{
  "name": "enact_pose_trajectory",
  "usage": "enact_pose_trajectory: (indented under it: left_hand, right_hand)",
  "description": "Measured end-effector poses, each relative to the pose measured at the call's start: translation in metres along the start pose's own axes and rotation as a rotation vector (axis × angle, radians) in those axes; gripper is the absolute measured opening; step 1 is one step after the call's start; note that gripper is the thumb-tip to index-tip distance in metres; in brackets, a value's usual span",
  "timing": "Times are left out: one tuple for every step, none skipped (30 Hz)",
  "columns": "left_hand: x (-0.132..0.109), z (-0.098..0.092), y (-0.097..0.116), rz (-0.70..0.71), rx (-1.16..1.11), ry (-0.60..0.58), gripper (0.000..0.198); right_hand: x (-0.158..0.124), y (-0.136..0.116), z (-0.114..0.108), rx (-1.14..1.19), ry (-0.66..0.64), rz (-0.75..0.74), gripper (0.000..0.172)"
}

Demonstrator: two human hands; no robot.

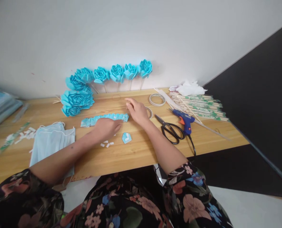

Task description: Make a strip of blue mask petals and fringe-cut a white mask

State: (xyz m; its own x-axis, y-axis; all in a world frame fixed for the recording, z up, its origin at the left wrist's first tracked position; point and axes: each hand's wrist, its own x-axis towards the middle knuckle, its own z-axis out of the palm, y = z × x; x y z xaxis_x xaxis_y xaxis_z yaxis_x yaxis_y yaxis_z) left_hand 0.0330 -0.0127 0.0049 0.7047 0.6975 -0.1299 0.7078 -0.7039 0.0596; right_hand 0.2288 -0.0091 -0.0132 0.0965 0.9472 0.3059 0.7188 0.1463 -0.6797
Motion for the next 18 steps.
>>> enact_pose_trajectory:
  left_hand:
    - [-0.0006, 0.0008, -0.0014, -0.002, -0.014, 0.009, 0.040]
    - [-0.0012, 0.0012, -0.0027, -0.004, -0.026, 0.019, 0.041]
    - [-0.0018, 0.0011, -0.0038, -0.006, -0.038, 0.027, 0.041]
    - [-0.0024, 0.0006, -0.0047, -0.008, -0.045, 0.035, 0.041]
    - [-0.0030, -0.0003, -0.0053, -0.008, -0.051, 0.042, 0.041]
    - [-0.0035, -0.0014, -0.0056, -0.008, -0.055, 0.047, 0.040]
    - [-0.0040, -0.0026, -0.0057, -0.006, -0.058, 0.050, 0.040]
    - [-0.0044, -0.0036, -0.0056, -0.005, -0.061, 0.052, 0.039]
    - [-0.0047, -0.0044, -0.0054, -0.006, -0.064, 0.053, 0.039]
    - [-0.0049, -0.0049, -0.0050, -0.007, -0.066, 0.053, 0.039]
    - [-0.0051, -0.0050, -0.0046, -0.008, -0.070, 0.051, 0.039]
    - [-0.0051, -0.0049, -0.0043, -0.009, -0.072, 0.048, 0.039]
    - [-0.0050, -0.0048, -0.0041, -0.011, -0.074, 0.048, 0.038]
    - [-0.0048, -0.0048, -0.0042, -0.012, -0.077, 0.050, 0.038]
    - [-0.0045, -0.0051, -0.0046, -0.014, -0.086, 0.058, 0.037]
    - [-0.0041, -0.0057, -0.0056, -0.018, -0.106, 0.074, 0.035]
    - [-0.0037, -0.0065, -0.0071, -0.028, -0.140, 0.104, 0.034]
    - [-0.0031, -0.0075, -0.0093, -0.043, -0.190, 0.149, 0.033]
  right_hand:
    - [-0.0012, -0.0023, 0.0001, -0.030, -0.028, -0.021, 0.037]
    - [-0.0023, -0.0045, 0.0001, -0.059, -0.050, -0.045, 0.038]
    - [-0.0033, -0.0063, 0.0000, -0.082, -0.067, -0.068, 0.038]
    - [-0.0041, -0.0079, -0.0002, -0.098, -0.082, -0.090, 0.038]
    - [-0.0047, -0.0090, -0.0005, -0.107, -0.097, -0.112, 0.039]
    - [-0.0051, -0.0098, -0.0007, -0.113, -0.112, -0.133, 0.039]
    - [-0.0053, -0.0102, -0.0007, -0.119, -0.127, -0.152, 0.039]
    - [-0.0054, -0.0102, -0.0006, -0.129, -0.140, -0.168, 0.040]
    - [-0.0053, -0.0098, -0.0003, -0.145, -0.151, -0.180, 0.040]
    - [-0.0052, -0.0091, 0.0002, -0.166, -0.156, -0.187, 0.040]
    - [-0.0051, -0.0082, 0.0009, -0.191, -0.157, -0.187, 0.041]
    - [-0.0048, -0.0070, 0.0016, -0.215, -0.157, -0.184, 0.041]
    - [-0.0046, -0.0057, 0.0023, -0.234, -0.159, -0.179, 0.041]
    - [-0.0044, -0.0045, 0.0028, -0.247, -0.164, -0.176, 0.041]
    - [-0.0043, -0.0034, 0.0032, -0.253, -0.173, -0.174, 0.041]
    - [-0.0042, -0.0026, 0.0033, -0.255, -0.184, -0.172, 0.041]
    - [-0.0042, -0.0022, 0.0033, -0.253, -0.196, -0.171, 0.041]
    - [-0.0042, -0.0020, 0.0031, -0.252, -0.202, -0.171, 0.041]
